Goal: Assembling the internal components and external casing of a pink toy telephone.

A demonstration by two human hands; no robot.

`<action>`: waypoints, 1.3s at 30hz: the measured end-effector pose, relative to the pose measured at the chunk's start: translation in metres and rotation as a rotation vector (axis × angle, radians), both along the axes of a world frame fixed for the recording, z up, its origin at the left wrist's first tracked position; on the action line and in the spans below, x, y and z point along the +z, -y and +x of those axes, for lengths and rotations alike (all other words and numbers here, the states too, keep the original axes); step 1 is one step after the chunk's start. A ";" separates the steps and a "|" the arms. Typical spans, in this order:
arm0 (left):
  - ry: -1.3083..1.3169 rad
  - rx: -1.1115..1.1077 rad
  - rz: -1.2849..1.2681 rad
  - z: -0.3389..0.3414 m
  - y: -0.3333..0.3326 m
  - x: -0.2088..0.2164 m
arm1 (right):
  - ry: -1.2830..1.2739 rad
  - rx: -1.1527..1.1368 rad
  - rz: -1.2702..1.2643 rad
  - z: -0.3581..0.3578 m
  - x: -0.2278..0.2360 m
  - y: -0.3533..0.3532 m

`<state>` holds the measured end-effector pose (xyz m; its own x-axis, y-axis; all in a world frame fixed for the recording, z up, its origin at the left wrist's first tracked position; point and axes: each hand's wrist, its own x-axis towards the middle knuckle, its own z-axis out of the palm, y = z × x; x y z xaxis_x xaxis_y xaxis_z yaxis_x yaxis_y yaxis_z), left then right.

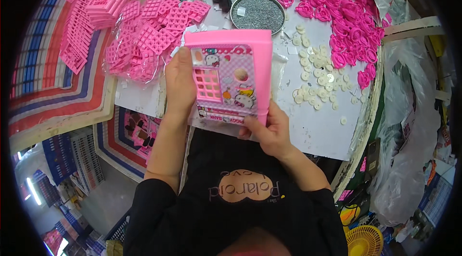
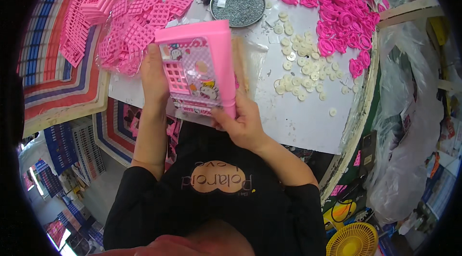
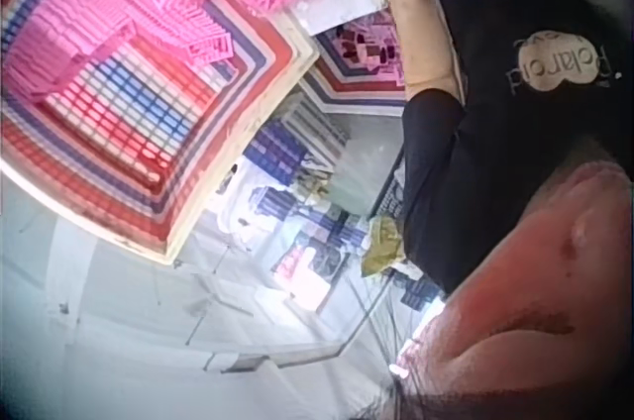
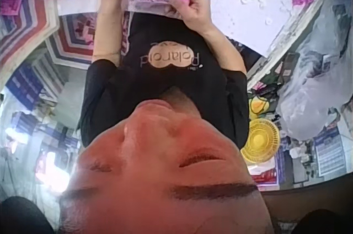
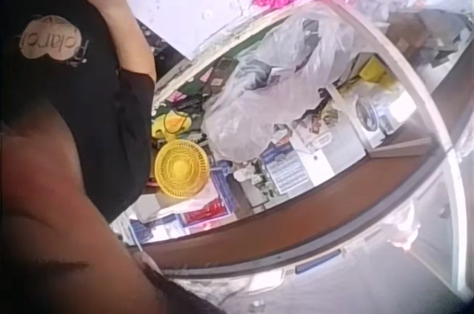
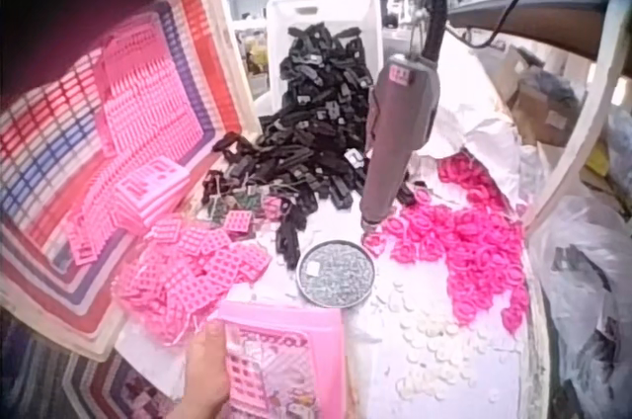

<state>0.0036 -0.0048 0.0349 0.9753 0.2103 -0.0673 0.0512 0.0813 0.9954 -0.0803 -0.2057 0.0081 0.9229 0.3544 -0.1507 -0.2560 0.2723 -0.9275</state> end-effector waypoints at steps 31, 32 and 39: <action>0.743 -0.387 0.193 0.022 -0.035 0.025 | 0.873 -0.112 -0.444 0.103 0.055 0.050; 0.787 -0.459 0.314 0.023 -0.040 0.032 | 0.875 -0.126 -0.492 0.104 0.052 0.050; 0.783 -0.568 0.649 0.010 -0.044 0.015 | 1.013 -0.131 -0.532 0.099 0.013 0.052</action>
<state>0.0135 0.0390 0.0500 0.6676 -0.4966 0.5547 -0.7304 -0.2926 0.6172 0.0188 -0.2578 0.0216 0.7308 0.3612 0.5791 0.6737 -0.2458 -0.6969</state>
